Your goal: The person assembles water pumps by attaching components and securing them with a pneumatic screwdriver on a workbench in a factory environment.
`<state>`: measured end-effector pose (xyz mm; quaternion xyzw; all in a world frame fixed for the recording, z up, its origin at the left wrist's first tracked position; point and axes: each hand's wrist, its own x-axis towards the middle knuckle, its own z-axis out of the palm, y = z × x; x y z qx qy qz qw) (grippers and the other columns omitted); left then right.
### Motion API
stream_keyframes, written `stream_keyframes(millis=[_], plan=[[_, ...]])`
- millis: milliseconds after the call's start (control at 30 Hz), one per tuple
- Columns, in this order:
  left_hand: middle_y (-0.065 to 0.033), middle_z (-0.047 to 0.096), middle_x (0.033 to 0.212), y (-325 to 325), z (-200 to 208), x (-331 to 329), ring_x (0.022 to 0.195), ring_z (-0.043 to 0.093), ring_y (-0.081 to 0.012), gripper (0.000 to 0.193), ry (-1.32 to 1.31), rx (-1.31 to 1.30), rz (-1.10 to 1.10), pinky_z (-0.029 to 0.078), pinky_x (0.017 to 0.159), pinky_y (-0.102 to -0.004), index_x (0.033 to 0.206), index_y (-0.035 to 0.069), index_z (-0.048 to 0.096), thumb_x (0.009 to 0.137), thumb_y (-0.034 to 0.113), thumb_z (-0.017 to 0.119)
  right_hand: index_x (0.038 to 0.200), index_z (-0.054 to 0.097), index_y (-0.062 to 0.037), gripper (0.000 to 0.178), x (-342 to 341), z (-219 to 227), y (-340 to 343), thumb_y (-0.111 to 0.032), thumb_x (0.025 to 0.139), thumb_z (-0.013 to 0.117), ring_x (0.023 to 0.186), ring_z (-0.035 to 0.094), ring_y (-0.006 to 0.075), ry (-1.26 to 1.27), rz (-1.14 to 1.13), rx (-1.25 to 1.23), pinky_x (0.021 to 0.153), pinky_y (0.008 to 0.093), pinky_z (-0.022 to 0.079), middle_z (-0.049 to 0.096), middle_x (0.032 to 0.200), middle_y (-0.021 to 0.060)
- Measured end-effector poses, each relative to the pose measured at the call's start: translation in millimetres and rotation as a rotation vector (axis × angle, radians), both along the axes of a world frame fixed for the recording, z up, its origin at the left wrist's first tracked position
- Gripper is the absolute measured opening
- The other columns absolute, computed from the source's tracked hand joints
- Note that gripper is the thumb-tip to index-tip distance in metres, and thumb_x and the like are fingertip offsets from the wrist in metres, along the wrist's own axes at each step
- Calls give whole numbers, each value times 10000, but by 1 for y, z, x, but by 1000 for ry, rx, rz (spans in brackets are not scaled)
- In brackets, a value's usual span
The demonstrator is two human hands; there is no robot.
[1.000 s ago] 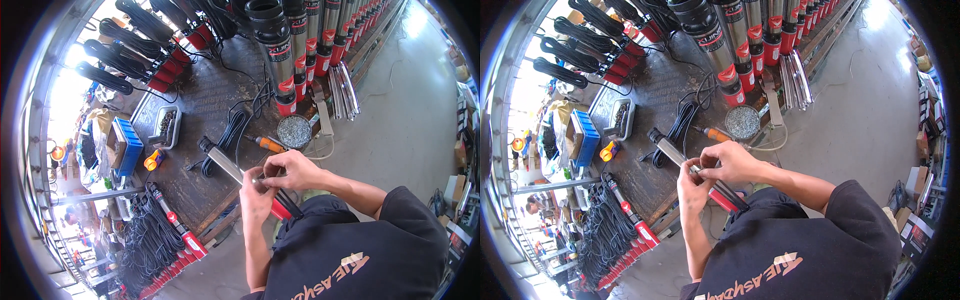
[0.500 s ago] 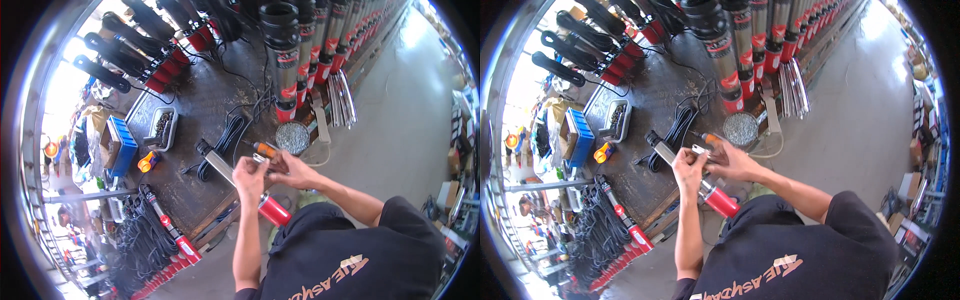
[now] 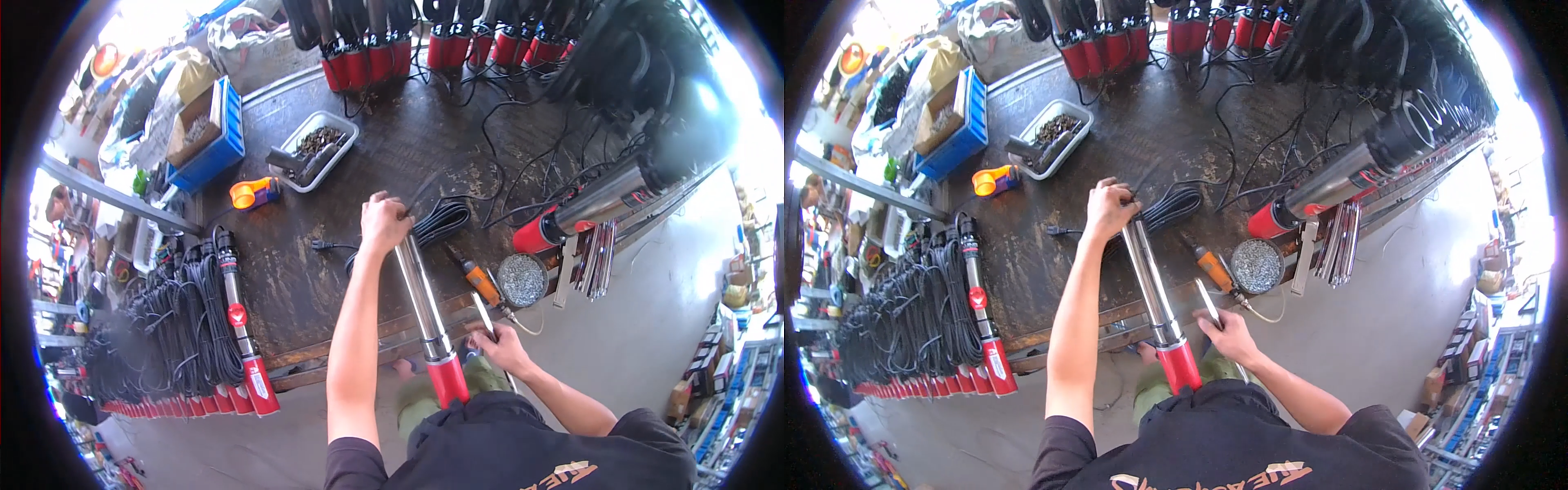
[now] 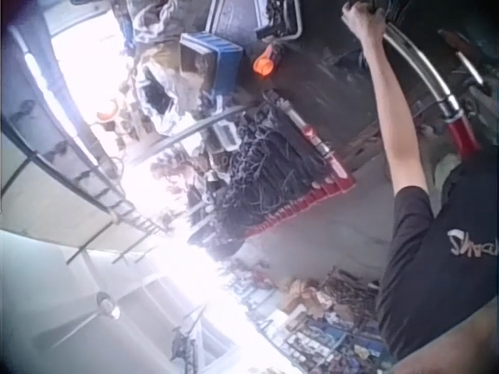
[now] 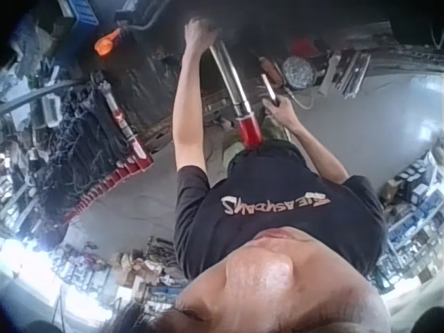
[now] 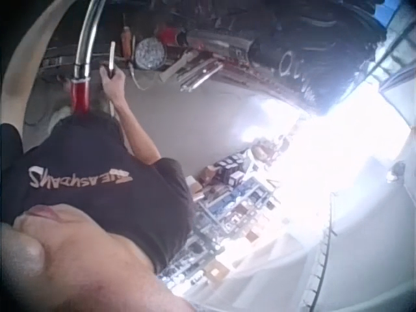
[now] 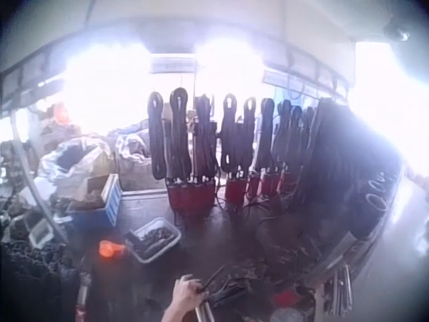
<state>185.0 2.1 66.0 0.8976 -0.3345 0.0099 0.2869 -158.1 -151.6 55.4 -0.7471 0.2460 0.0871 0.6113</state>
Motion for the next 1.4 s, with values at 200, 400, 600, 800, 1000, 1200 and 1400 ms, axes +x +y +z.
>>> stream_keyframes(millis=[200,400,600,800,1000,1200,1400], plan=[[-112,706,748,9,-41,34,651,626,-167,224,347,-441,57,495,641,-334,790,-35,731,796,187,763,1034,677,1,380,162,24,39,-273,805,808,631,600,161,-191,46,-328,636,317,503,655,715,109],[-55,721,708,13,-74,54,609,603,-77,240,624,-667,118,478,579,-244,827,-31,768,905,190,718,844,657,16,269,241,9,51,-205,739,768,659,678,337,-284,122,-463,648,387,530,664,719,197],[-65,698,662,10,-93,50,585,565,-72,245,725,-873,200,455,558,-276,835,-32,767,875,209,740,862,645,20,326,269,-2,61,-223,734,821,810,675,386,-389,139,-746,716,424,526,671,844,224],[-118,749,830,18,-85,45,659,655,-114,241,865,-982,180,533,642,-256,858,-68,741,938,157,705,1250,640,-37,510,226,15,53,-440,939,655,875,673,330,-179,110,-395,795,403,515,684,910,202],[-145,747,836,21,-82,48,728,675,-146,236,897,-1015,150,544,698,-268,769,-42,684,946,114,680,1350,626,-82,438,180,-19,72,-263,953,666,849,602,213,-205,-73,-253,803,324,495,596,964,143],[-150,742,833,16,-77,48,752,696,-176,215,966,-1038,188,559,716,-294,759,-31,664,942,82,672,1296,655,-77,435,167,-4,93,-272,907,658,886,631,313,-185,-10,-676,749,405,531,570,936,159],[-113,746,791,16,-81,49,700,681,-136,222,918,-1025,187,532,662,-263,834,-74,725,921,128,695,1298,624,-45,481,181,0,93,-284,883,672,925,634,302,-245,102,-798,722,413,549,567,981,127]])
